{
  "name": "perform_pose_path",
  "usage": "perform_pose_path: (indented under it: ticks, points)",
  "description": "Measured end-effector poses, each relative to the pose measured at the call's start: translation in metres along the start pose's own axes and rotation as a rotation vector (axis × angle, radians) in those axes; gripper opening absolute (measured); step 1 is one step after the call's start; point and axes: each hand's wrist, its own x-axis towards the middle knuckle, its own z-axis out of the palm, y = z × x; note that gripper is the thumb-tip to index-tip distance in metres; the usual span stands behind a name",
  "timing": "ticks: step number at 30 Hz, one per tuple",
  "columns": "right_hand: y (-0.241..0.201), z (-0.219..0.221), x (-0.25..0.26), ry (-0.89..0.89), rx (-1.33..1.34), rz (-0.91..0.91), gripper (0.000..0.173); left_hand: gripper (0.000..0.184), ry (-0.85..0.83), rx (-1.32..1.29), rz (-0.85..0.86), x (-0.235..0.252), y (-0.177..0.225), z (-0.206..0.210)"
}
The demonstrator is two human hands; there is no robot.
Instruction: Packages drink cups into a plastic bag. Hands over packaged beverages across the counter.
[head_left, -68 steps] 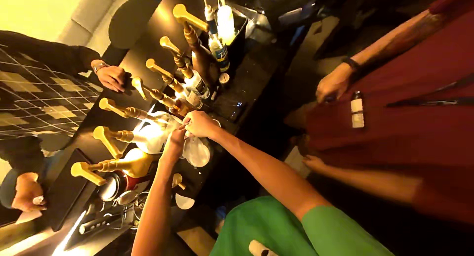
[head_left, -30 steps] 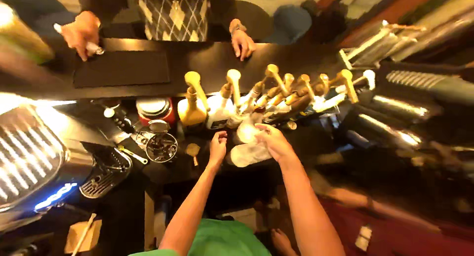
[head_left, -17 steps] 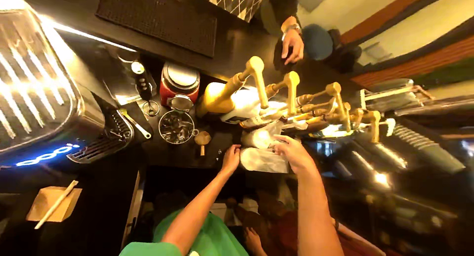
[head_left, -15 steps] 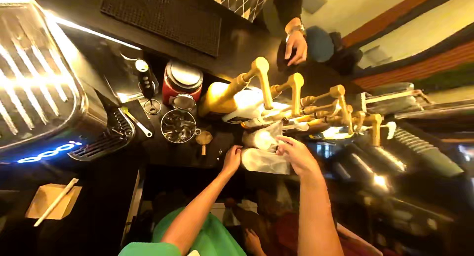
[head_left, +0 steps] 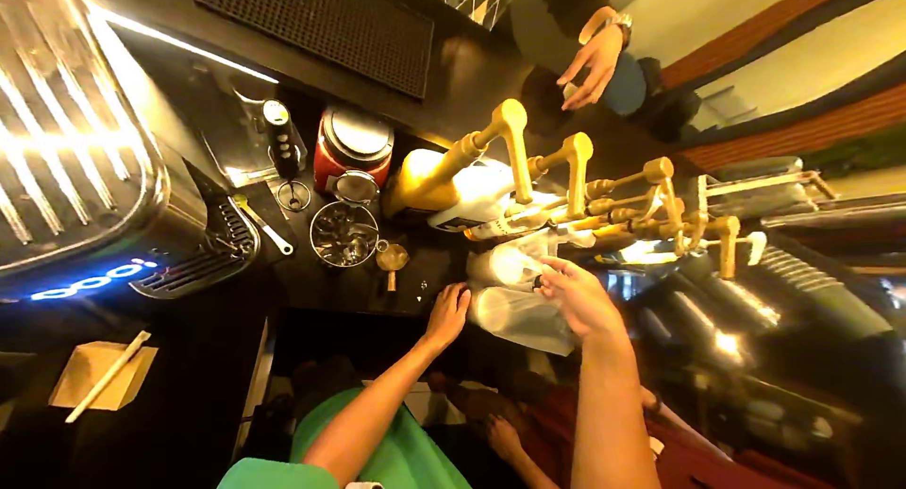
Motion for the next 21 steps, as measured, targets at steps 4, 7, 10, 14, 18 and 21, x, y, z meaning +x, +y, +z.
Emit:
perform_pose_path:
  ticks: [4, 7, 10, 14, 18, 21]
  points:
    - [0.0, -0.003, -0.001, -0.028, -0.042, -0.02, 0.032, 0.052, -0.031, 0.064, 0.043, -0.001, -0.002, 0.002]
    - [0.001, -0.005, -0.003, -0.027, -0.037, -0.007, 0.031, 0.053, -0.037, 0.049, -0.007, -0.001, 0.0, -0.003]
    - [0.0, -0.007, -0.008, -0.034, -0.04, 0.002, 0.031, 0.054, -0.032, 0.046, -0.026, 0.001, 0.0, -0.004]
    - [0.001, -0.011, -0.013, -0.051, -0.031, -0.002, 0.031, 0.049, -0.069, 0.035, -0.052, 0.002, -0.002, -0.005]
    - [0.002, -0.014, -0.018, -0.047, -0.045, -0.01, 0.03, 0.045, -0.044, -0.003, -0.071, 0.0, 0.0, -0.007]
    - [0.001, -0.017, -0.024, -0.052, -0.057, -0.029, 0.031, 0.043, -0.028, 0.008, -0.066, -0.007, 0.002, -0.011]
